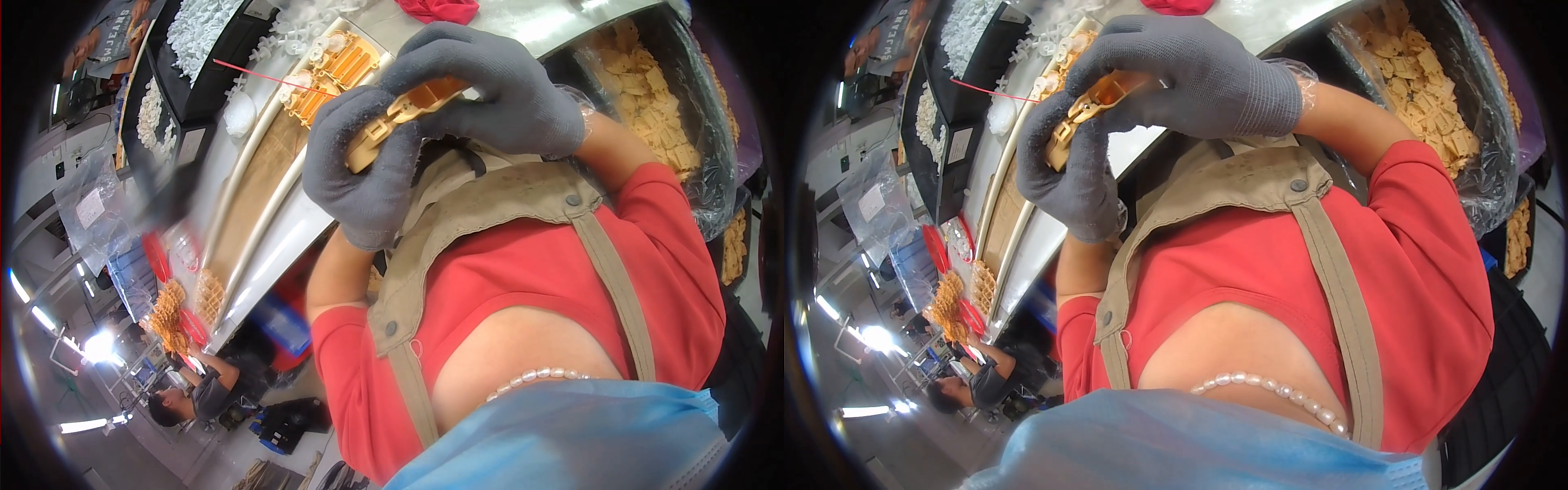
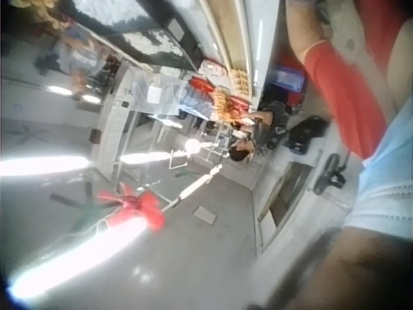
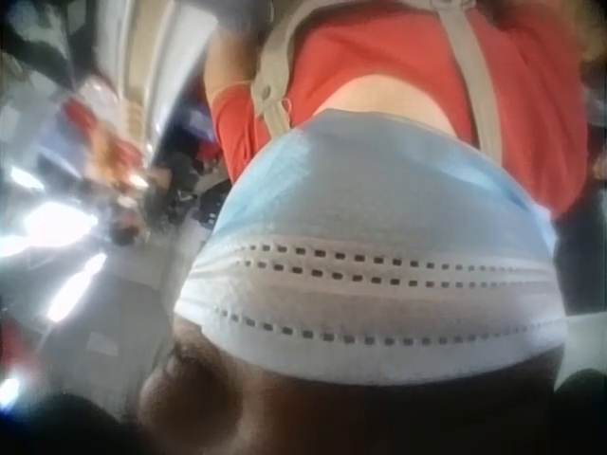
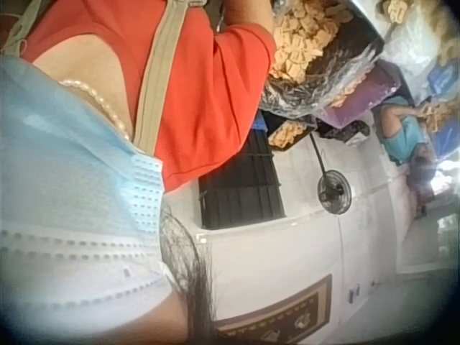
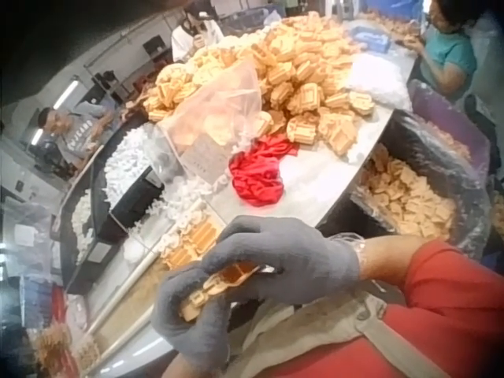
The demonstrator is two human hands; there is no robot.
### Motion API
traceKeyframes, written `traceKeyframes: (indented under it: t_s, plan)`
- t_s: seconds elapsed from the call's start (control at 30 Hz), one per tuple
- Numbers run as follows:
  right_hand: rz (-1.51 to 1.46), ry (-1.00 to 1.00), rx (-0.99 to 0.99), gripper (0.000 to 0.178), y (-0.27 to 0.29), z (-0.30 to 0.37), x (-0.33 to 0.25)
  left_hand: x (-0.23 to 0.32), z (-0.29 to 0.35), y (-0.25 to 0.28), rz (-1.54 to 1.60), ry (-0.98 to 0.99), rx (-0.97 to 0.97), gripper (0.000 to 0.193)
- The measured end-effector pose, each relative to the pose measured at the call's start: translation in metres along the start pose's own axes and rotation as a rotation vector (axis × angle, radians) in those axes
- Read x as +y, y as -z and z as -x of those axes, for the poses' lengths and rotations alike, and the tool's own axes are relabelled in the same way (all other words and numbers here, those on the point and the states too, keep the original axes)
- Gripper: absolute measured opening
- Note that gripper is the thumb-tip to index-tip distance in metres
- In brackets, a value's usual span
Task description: The person assembles small toy car plastic components by snapping the parts together by hand at a production table.
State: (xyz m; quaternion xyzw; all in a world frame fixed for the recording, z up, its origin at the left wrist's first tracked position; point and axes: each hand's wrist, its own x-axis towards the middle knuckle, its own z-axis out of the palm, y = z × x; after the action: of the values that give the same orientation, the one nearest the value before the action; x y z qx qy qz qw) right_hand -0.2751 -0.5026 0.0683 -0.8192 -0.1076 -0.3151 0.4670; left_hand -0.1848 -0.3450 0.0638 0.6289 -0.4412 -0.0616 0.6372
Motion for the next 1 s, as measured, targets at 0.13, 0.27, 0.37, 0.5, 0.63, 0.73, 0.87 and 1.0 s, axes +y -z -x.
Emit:
traceKeyframes:
  t_s: [0.13, 0.27, 0.37, 0.5, 0.63, 0.73, 0.87, 1.0]
  plan:
    - [-0.015, -0.024, 0.025, 0.038, -0.001, 0.000, 0.003, -0.007, -0.002, 0.000, 0.041, 0.043, 0.011, 0.035]
    - [-0.152, -0.051, 0.057, 0.036, 0.008, 0.000, 0.019, -0.012, -0.012, -0.004, 0.173, 0.019, -0.061, 0.054]
    - [0.056, 0.097, 0.097, 0.022, 0.009, -0.010, 0.021, -0.025, -0.009, -0.001, 0.190, 0.135, -0.059, 0.060]
    - [0.095, 0.097, 0.075, 0.039, 0.008, -0.022, 0.025, -0.022, -0.002, 0.007, -0.078, -0.100, -0.001, 0.065]
    - [-0.017, -0.082, 0.286, 0.024, -0.019, -0.008, 0.034, -0.033, -0.003, -0.012, -0.153, -0.232, 0.096, 0.083]
    - [-0.249, -0.129, 0.431, 0.039, -0.034, -0.007, 0.037, -0.038, 0.001, -0.011, 0.120, -0.107, 0.008, 0.082]
    - [-0.398, -0.124, 0.368, 0.043, -0.044, -0.015, 0.030, -0.023, 0.007, -0.011, -0.057, -0.203, 0.149, 0.074]
    - [-0.315, -0.032, 0.369, 0.044, -0.037, -0.022, 0.033, -0.010, -0.004, -0.010, -0.178, -0.310, 0.278, 0.067]
